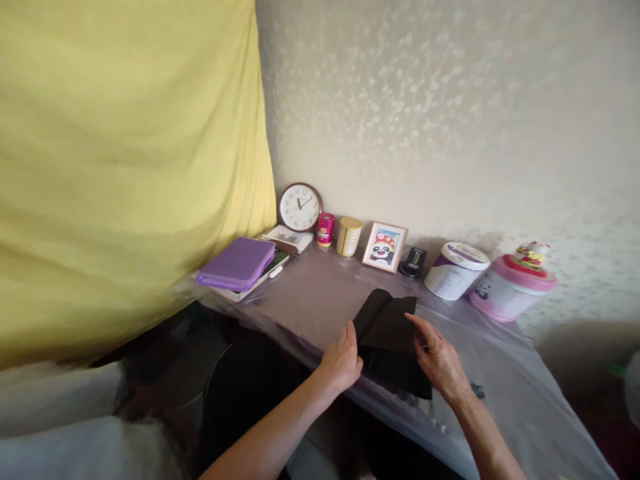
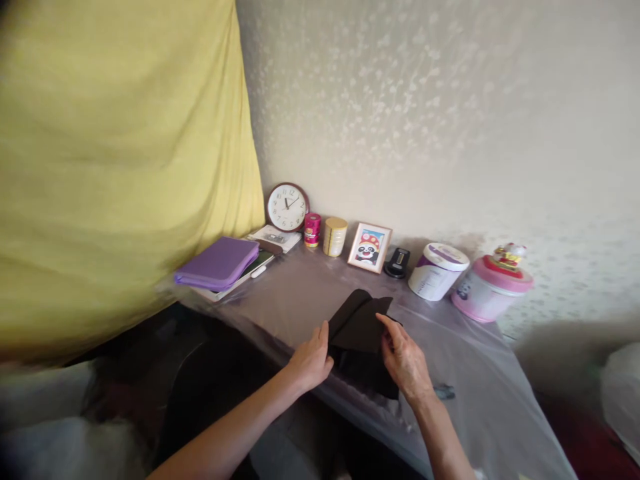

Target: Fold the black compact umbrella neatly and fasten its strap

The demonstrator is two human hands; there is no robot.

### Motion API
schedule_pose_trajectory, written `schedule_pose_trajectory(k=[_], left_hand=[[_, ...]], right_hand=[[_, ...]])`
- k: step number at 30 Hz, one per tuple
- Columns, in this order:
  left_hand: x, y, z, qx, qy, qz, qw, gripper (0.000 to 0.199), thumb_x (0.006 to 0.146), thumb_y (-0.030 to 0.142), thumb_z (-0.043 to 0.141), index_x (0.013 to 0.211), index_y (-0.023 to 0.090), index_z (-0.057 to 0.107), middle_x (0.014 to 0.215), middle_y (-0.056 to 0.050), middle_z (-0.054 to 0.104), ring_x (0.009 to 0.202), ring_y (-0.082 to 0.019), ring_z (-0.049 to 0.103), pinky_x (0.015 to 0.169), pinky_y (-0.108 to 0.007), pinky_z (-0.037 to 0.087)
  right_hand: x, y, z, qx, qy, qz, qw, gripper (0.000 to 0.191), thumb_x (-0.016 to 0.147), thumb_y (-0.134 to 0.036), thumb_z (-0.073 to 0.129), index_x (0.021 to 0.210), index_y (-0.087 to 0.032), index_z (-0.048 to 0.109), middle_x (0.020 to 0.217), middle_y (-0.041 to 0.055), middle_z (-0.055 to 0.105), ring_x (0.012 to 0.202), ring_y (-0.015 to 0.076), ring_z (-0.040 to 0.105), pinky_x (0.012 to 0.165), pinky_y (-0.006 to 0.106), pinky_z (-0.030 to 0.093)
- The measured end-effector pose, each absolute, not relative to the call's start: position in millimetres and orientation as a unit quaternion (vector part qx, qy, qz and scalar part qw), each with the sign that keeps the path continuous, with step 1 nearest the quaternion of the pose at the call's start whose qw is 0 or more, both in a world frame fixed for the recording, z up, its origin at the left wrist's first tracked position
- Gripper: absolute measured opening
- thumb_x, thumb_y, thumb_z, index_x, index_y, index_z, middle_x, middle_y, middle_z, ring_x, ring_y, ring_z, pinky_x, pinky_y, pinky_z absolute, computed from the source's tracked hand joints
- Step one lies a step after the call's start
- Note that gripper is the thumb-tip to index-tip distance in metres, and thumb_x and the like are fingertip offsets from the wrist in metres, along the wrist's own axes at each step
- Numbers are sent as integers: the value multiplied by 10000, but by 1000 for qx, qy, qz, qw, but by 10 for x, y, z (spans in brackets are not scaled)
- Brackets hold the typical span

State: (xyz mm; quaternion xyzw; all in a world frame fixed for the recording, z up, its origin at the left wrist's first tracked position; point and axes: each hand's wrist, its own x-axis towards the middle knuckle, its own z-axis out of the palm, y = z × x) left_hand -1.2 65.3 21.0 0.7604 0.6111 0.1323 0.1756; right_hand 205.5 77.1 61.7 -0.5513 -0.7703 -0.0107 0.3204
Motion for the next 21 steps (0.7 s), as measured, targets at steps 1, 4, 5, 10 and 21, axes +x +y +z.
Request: schedule_pose_trajectory(k=[1,4,5,10,21], left_hand=[[-16,657,204,759,614,132,175,742,737,242,449,1384,79,123,1264,-177,444,928,-232,581,755,-297,445],[-26,666,191,759,614,132,171,743,740,258,452,1381,78,124,1246,-177,458,922,-233,582,741,-297,452],[-28,665,188,761,612,133,169,745,741,262,454,1381,74,122,1244,-179,458,918,-235,583,736,-300,455],[-23,643,180,767,608,138,153,757,747,281,469,1381,66,114,1215,-180,467,883,-242,594,717,-319,470],[-30,615,143,772,608,145,110,735,766,276,456,1377,50,117,1204,-175,461,862,-222,592,671,-300,491]], right_hand=[[2058,781,603,-551,-769,-13,324,406,800,-242,391,1188,-276,505,955,38,632,716,177,607,650,305,490],[2100,793,582,-549,-763,-7,342,348,815,-282,388,1123,-264,550,922,41,634,713,178,605,648,304,486],[2118,788,582,-547,-759,-5,351,333,816,-297,393,1099,-258,564,904,42,634,711,180,605,646,305,487],[2136,720,627,-562,-734,-15,382,302,816,-362,425,1028,-237,599,870,53,640,651,172,603,603,298,486],[1477,575,861,-469,-778,-2,417,216,848,-338,467,984,-235,600,910,43,639,814,177,609,763,305,473]])
